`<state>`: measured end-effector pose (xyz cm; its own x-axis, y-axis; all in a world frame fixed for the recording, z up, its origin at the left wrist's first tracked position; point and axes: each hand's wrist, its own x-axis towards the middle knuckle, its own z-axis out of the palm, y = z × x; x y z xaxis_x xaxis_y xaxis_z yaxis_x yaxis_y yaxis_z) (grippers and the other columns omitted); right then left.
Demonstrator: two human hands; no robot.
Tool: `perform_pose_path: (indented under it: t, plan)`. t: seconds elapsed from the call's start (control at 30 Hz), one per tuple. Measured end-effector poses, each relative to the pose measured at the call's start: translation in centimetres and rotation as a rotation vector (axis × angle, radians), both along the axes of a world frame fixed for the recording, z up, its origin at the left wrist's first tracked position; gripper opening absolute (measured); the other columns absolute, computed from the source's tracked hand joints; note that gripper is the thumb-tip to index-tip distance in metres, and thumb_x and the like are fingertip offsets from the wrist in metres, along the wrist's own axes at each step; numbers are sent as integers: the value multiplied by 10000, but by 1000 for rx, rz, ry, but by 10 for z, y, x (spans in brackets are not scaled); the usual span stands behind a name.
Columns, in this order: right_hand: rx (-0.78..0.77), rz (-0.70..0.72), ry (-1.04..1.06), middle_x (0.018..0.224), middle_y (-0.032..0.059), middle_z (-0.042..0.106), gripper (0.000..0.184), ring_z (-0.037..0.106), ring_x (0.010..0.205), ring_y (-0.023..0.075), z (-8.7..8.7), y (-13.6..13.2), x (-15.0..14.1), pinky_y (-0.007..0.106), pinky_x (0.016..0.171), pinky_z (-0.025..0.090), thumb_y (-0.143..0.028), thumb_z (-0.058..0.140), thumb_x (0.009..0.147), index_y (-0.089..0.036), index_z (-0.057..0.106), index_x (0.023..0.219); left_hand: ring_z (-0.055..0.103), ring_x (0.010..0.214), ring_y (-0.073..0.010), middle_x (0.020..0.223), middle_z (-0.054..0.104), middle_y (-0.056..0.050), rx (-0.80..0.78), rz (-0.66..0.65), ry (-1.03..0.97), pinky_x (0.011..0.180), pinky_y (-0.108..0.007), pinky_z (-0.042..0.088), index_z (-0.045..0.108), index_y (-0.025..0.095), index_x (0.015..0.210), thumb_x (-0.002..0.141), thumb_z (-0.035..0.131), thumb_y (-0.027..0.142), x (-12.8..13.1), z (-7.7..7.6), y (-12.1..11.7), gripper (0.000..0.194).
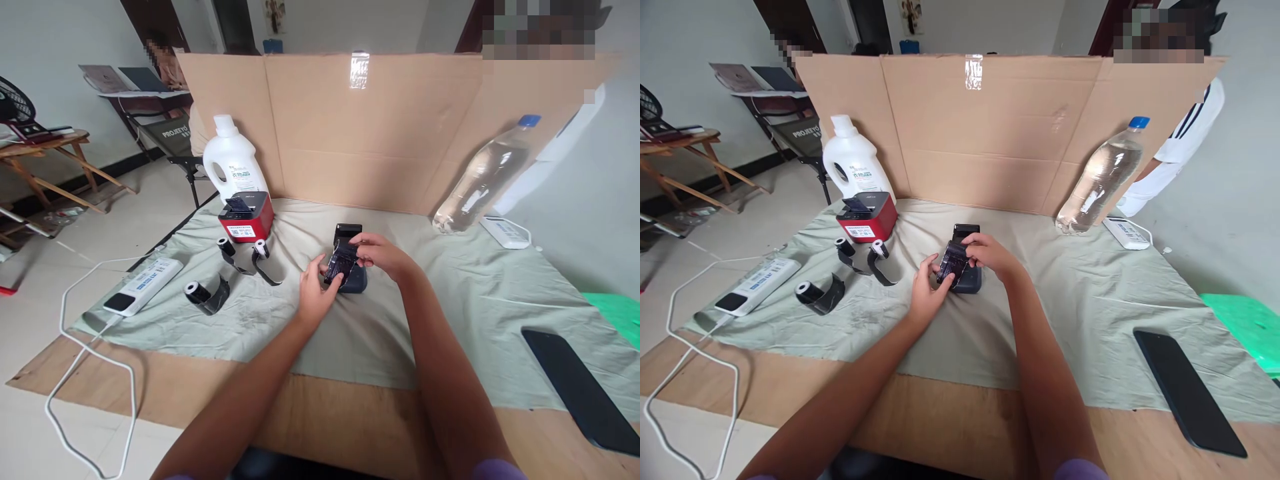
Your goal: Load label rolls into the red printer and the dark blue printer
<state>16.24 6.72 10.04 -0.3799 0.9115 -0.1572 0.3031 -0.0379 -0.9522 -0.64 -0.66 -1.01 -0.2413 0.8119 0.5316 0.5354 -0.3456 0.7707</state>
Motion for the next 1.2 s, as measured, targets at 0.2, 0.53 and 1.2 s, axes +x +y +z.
perform_pose_path:
  t: [0.2,0.53,1.2]
  plan:
    - [195,-133,-160,845,32,687,276,602,713,163,-28,20,3,291,706,462,-144,533,728,-173,677,962,547,629,-119,702,579,54,-187,-258,-174,680,-247,473,449,192,1408,935,590,339,3,1,-4,515]
    - [485,-91,-459,1156,105,702,381,621,1083,231,-61,30,-5,365,991,449,-176,383,959,-188,699,1173,553,600,-118,645,588,60,-307,-237,81,654,-240,438,644,237,1283,863,647,330,4,10,-5,430]
    - [494,-235,-623,1120,111,499,210,546,1058,270,-84,30,-12,430,1029,425,-186,571,853,-187,613,1058,598,620,-156,666,667,19,-395,-156,281,606,-251,385,711,300,1265,881,638,379,7,16,-8,399]
